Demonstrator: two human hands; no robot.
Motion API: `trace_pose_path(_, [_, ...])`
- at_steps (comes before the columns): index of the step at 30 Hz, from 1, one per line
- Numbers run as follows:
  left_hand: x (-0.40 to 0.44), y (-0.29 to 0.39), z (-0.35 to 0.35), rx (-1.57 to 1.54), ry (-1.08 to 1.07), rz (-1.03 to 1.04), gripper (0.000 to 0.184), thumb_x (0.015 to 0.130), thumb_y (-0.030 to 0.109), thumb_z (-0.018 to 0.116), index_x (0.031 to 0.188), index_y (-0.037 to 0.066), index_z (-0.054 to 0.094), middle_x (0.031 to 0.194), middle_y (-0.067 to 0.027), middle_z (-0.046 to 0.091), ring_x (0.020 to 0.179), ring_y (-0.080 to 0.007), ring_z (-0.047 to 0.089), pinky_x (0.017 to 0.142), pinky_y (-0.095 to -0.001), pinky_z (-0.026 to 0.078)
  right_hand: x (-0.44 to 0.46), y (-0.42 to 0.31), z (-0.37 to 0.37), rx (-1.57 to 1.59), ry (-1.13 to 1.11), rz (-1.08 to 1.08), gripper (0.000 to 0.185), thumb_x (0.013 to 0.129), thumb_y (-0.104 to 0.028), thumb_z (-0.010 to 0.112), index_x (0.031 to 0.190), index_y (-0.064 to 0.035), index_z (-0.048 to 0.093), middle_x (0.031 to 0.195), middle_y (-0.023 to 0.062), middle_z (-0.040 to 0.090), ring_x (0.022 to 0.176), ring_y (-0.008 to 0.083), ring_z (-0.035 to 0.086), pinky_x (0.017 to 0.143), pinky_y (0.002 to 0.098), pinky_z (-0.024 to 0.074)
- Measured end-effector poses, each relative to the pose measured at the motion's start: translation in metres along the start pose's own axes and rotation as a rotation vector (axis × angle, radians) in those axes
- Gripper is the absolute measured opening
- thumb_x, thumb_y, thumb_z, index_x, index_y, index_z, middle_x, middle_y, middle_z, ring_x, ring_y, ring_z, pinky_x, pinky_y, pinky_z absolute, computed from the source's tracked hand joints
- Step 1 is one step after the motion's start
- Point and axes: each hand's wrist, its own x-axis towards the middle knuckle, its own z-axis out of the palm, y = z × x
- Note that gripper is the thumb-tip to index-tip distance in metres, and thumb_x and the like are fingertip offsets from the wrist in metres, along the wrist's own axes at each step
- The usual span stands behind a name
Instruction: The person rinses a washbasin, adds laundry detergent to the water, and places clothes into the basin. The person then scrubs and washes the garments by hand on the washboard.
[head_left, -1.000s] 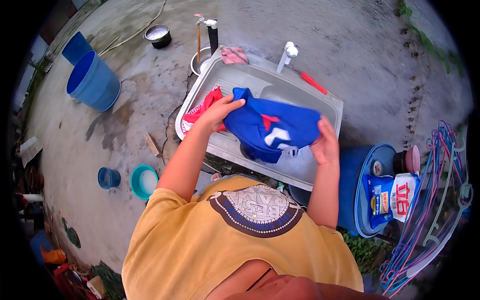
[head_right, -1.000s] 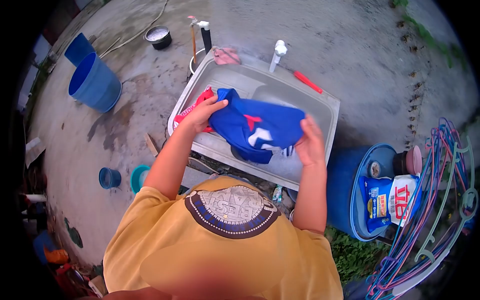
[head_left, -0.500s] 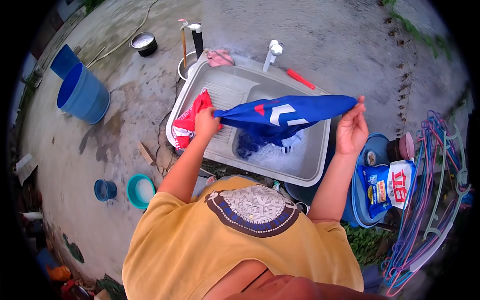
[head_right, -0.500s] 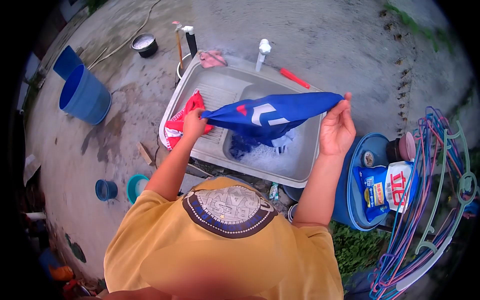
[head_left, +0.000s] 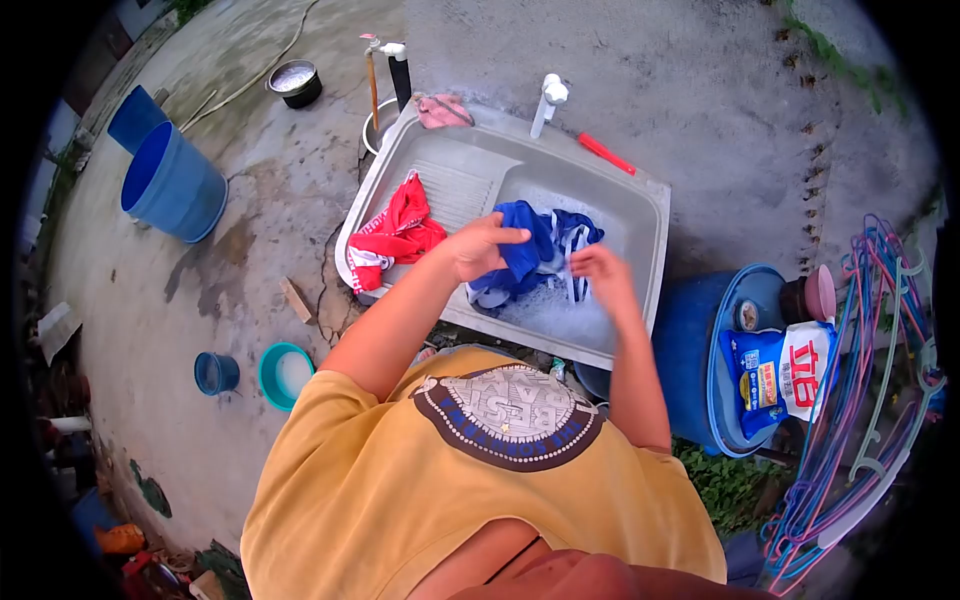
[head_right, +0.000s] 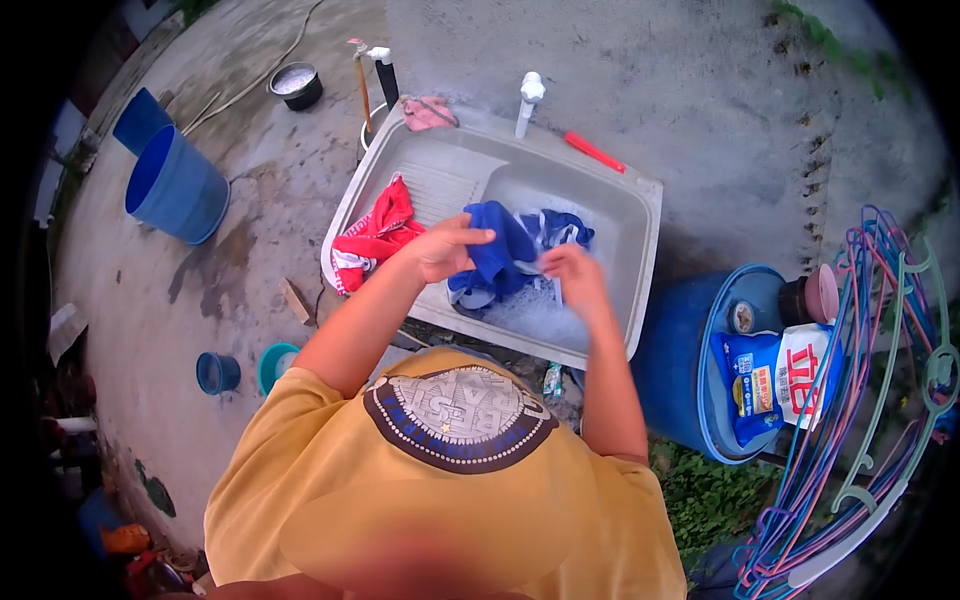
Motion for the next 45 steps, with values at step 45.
trace_pose_path(45, [-0.032, -0.088, 0.149, 0.934, -0.047, 0.506, 0.029, 0.096, 0.024, 0.065, 0.094, -0.003, 0.053, 0.082, -0.0263, 0.062, 0.079, -0.0458, 0.063, 0.070, -0.0504, 0.048, -0.053, 0.042, 0.046, 0.906, -0.142, 0.379, 0.039, 0.103, -0.020, 0.057, 0.137, -0.0013, 0.057, 0.137, 0.0104, 0.061, 0.127, 0.0228, 0.057, 0.110, 0.0402, 0.0459])
